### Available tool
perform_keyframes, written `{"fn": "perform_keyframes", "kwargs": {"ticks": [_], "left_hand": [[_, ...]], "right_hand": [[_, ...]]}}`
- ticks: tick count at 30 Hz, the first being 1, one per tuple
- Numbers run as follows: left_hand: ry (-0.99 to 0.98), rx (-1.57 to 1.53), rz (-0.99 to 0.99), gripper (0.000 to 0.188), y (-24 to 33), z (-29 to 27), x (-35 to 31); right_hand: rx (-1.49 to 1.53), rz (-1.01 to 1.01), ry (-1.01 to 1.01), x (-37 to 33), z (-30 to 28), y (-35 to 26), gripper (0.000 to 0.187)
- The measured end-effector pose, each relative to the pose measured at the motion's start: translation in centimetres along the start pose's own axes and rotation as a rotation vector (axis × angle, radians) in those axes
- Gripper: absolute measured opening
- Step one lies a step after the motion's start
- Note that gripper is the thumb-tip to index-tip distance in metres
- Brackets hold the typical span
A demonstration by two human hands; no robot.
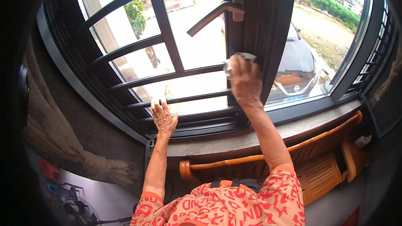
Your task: The person wipes a wooden bench with a white cloth, cleaning the armrest, seat, and backrest. They then move to a nearby window, wiping the frame, handle, and screen with the same cloth. The task involves cleaning multiple surfaces in a domestic setting.
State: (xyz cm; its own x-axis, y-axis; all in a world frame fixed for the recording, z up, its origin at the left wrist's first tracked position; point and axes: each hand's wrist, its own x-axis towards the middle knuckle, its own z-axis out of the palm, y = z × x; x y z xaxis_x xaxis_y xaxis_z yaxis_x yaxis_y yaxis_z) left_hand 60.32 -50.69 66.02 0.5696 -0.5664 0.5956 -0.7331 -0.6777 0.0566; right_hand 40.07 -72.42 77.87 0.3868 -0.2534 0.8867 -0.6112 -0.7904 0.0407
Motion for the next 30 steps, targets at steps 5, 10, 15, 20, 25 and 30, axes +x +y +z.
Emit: {"fn": "perform_keyframes", "kwargs": {"ticks": [5, 10, 15, 20, 25, 30], "left_hand": [[0.012, -0.045, 0.017, 0.083, 0.1, -0.3, 0.1], [0.029, -0.052, 0.012, 0.087, 0.3, -0.4, 0.2], [0.036, -0.063, 0.011, 0.086, 0.5, 0.0, 0.3], [0.041, -0.028, -0.006, 0.091, 0.2, -0.1, 0.1], [0.046, -0.013, -0.008, 0.090, 0.4, -0.4, 0.0], [0.034, -0.001, -0.021, 0.089, 0.5, -0.3, 0.0]], "right_hand": [[0.081, 0.016, 0.146, -0.5, 0.6, 0.4, 0.056], [0.108, -0.075, 0.109, -0.2, 1.9, -4.3, 0.052], [0.187, -0.148, 0.144, 0.7, 2.7, -10.5, 0.040], [0.215, -0.107, 0.099, 0.4, 2.0, -10.4, 0.047], [-0.057, -0.078, 0.097, -0.6, 2.3, -4.1, 0.046], [-0.171, -0.035, 0.122, -1.0, 1.6, 0.5, 0.049]]}}
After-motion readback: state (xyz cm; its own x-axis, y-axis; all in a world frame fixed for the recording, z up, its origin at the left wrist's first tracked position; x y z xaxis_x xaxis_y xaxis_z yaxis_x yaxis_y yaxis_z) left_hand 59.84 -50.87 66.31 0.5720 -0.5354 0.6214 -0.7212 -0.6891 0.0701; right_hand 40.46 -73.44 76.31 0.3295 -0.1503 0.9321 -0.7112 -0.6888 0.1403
